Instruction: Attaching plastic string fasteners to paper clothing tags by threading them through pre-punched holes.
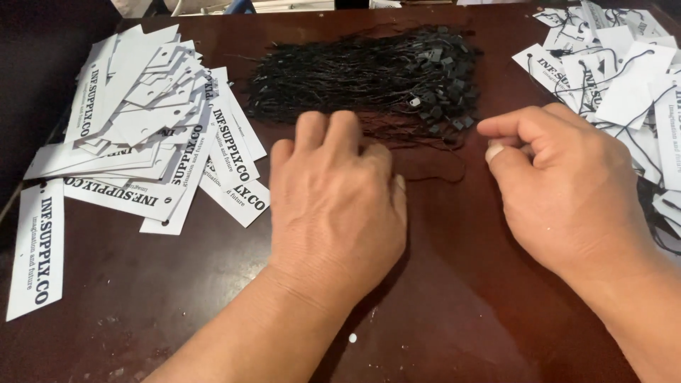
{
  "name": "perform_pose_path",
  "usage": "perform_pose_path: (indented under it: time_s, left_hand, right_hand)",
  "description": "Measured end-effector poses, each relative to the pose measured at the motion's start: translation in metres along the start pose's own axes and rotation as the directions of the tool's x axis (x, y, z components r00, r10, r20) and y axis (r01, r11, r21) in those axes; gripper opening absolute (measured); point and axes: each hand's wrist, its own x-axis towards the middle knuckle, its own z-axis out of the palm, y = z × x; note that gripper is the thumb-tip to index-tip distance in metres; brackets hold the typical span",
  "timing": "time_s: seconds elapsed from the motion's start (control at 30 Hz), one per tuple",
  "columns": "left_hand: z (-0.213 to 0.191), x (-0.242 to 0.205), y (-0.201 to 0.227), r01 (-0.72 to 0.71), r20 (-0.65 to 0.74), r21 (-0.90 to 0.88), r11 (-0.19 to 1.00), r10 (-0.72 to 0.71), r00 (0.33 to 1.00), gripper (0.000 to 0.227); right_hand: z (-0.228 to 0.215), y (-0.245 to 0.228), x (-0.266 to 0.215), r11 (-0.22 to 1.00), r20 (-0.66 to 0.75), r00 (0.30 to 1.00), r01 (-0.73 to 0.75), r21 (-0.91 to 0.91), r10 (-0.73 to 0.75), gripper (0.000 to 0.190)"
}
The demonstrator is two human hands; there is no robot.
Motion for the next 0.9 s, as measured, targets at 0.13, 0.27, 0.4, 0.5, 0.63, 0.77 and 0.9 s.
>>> perform_pose_path:
  time_s: [0.13, 0.27, 0.4, 0.5, 0.63, 0.77, 0.9]
  left_hand:
    - [-0.002, 0.001, -0.003, 0.086, -0.060, -0.006, 0.996, -0.087, 0.994, 0.021]
    - [-0.007, -0.001, 0.003, -0.104, -0.017, -0.221, 0.970, 0.103, 0.995, 0.027]
    - [-0.001, -0.001, 0.001, -0.035, 0.035, -0.045, 0.998, 0.037, 0.999, 0.032]
    - [0.003, -0.002, -0.002, 0.090, 0.013, 0.015, 0.996, -0.091, 0.996, 0.037]
    - [0.002, -0.002, -0.003, 0.099, -0.006, -0.033, 0.994, -0.100, 0.995, 0.033]
    - [-0.004, 0.001, -0.002, 0.026, -0.032, -0.180, 0.983, -0.032, 0.999, 0.019]
    - [0.001, -0.002, -0.003, 0.032, 0.001, -0.112, 0.993, -0.032, 0.999, 0.020]
  right_hand:
    - [0.001, 0.001, 0.000, 1.000, -0.002, 1.000, -0.003, 0.015, 0.003, 0.026]
    - [-0.002, -0.004, 0.001, 0.999, 0.030, 0.999, -0.033, 0.011, 0.032, 0.026]
    - [-0.002, -0.004, 0.002, 1.000, 0.037, 0.999, -0.025, 0.018, 0.024, 0.027]
    - [0.000, -0.003, 0.004, 0.999, 0.040, 0.999, 0.012, 0.037, -0.013, 0.028]
    - [0.004, -0.002, 0.003, 0.999, 0.062, 0.997, 0.050, 0.021, -0.051, 0.033]
    - [0.005, -0.004, 0.004, 0.996, 0.077, 0.993, 0.087, 0.029, -0.089, 0.041]
    - [0.006, -0.006, 0.003, 0.998, 0.102, 0.994, 0.054, -0.027, -0.051, 0.038]
